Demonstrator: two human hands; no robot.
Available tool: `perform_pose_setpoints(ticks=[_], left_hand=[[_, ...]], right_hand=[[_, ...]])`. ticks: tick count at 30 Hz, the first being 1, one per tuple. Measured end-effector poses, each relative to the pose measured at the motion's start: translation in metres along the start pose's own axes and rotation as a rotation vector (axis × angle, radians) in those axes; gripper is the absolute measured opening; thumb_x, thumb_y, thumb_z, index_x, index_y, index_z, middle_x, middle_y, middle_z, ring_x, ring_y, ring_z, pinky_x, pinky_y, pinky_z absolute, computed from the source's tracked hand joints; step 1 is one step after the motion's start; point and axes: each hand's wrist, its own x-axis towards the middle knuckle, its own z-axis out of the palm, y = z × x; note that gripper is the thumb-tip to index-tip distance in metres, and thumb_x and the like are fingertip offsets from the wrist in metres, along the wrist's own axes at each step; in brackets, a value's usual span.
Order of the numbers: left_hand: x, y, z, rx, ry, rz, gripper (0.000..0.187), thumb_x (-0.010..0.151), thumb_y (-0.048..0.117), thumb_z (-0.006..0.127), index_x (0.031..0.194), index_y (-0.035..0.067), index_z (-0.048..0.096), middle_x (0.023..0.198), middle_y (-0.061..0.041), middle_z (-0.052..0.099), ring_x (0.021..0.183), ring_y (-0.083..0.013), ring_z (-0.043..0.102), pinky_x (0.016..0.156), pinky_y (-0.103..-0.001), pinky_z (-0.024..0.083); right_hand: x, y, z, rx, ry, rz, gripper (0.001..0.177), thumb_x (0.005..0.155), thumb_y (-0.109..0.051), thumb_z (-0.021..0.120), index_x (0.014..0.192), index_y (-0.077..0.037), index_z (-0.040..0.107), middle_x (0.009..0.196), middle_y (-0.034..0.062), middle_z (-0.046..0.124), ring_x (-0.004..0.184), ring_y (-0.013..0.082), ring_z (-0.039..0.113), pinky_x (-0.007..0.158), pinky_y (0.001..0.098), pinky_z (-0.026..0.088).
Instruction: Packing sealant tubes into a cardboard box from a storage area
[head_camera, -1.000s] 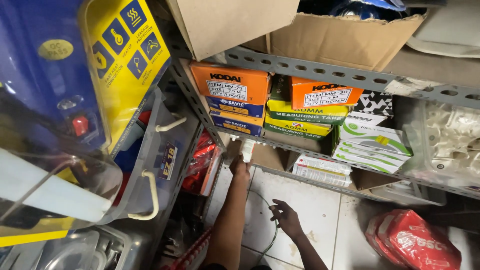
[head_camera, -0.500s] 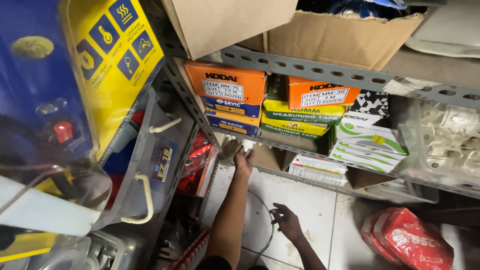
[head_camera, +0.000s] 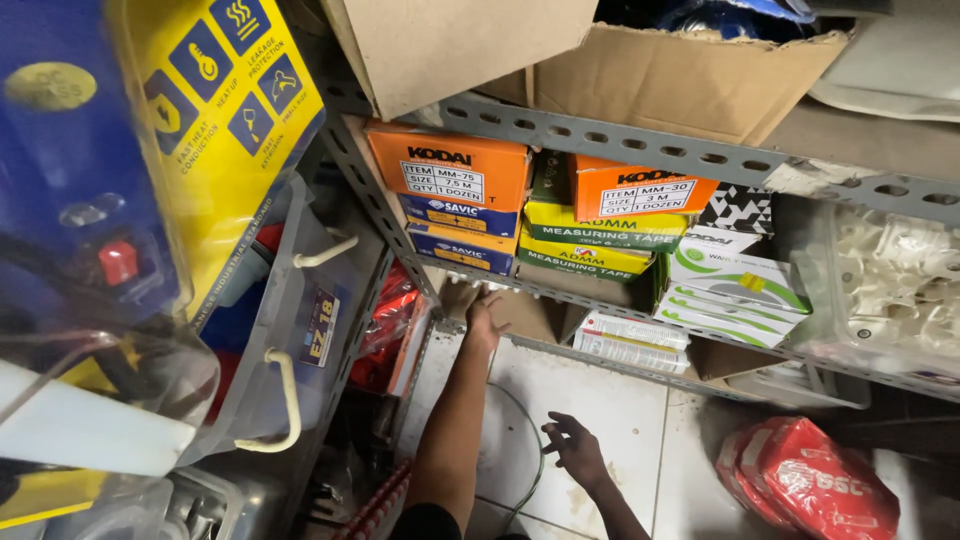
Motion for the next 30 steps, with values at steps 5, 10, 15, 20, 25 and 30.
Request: perform_pose_setpoints(ticks=[5,10,15,20,25,30], left_hand=[[-0.029,0.013,-0.001,0.014,-0.153,0.068,0.064,0.096,0.017,0.054,0.157,0.027,0.037,0.162,0.007,0.04,0.142,-0.0159,0.04,0.11,-0.063,0.032],[-0.049,0.005,-0.007,-0.014,-0.142,0.087,0.065,0.097,0.013,0.05,0.158,0.025,0.032,0.162,0.0,0.039,0.146,-0.0176,0.038,0.111,-0.06,0.033],[-0.081,-0.029,-0.033,-0.083,-0.063,0.075,0.058,0.094,0.017,0.055,0.151,0.012,0.045,0.149,-0.011,0.053,0.141,-0.0236,0.046,0.109,-0.054,0.041],[-0.079,-0.082,-0.081,-0.161,-0.155,0.034,0.054,0.094,0.022,0.057,0.147,0.017,0.051,0.151,-0.006,0.053,0.142,-0.0217,0.041,0.109,-0.051,0.03],[-0.147,-0.091,-0.074,-0.108,-0.115,0.022,0.051,0.096,0.023,0.055,0.146,0.012,0.054,0.153,-0.009,0.052,0.145,-0.0239,0.041,0.11,-0.054,0.032],[-0.209,-0.107,-0.063,-0.084,-0.127,0.048,0.051,0.095,0.018,0.057,0.146,0.011,0.055,0.151,-0.01,0.054,0.142,-0.0238,0.046,0.11,-0.053,0.034]], right_hand=[[-0.004,0.0,0.003,-0.004,-0.006,0.027,0.045,0.096,-0.026,0.063,0.137,-0.009,0.06,0.12,0.0071,0.078,0.083,0.0204,0.082,0.059,0.0297,0.059],[-0.012,-0.005,0.0,0.022,0.007,0.014,0.047,0.095,-0.028,0.065,0.137,-0.009,0.061,0.119,0.0075,0.078,0.082,0.0203,0.081,0.06,0.0295,0.059],[-0.018,-0.002,-0.006,0.084,0.013,-0.031,0.047,0.094,-0.028,0.067,0.136,-0.008,0.062,0.117,0.0089,0.079,0.081,0.0219,0.08,0.06,0.0307,0.059],[-0.025,0.0,-0.008,0.072,0.04,-0.082,0.045,0.094,-0.024,0.066,0.135,-0.007,0.061,0.117,0.0087,0.079,0.079,0.0206,0.08,0.06,0.03,0.059],[-0.05,-0.007,-0.012,0.1,0.049,-0.076,0.044,0.096,-0.024,0.063,0.137,-0.009,0.061,0.119,0.0093,0.077,0.086,0.0218,0.079,0.064,0.0319,0.06],[-0.077,-0.008,-0.021,0.106,0.088,-0.084,0.045,0.096,-0.026,0.064,0.137,-0.008,0.061,0.117,0.0085,0.077,0.09,0.021,0.079,0.065,0.0312,0.061]])
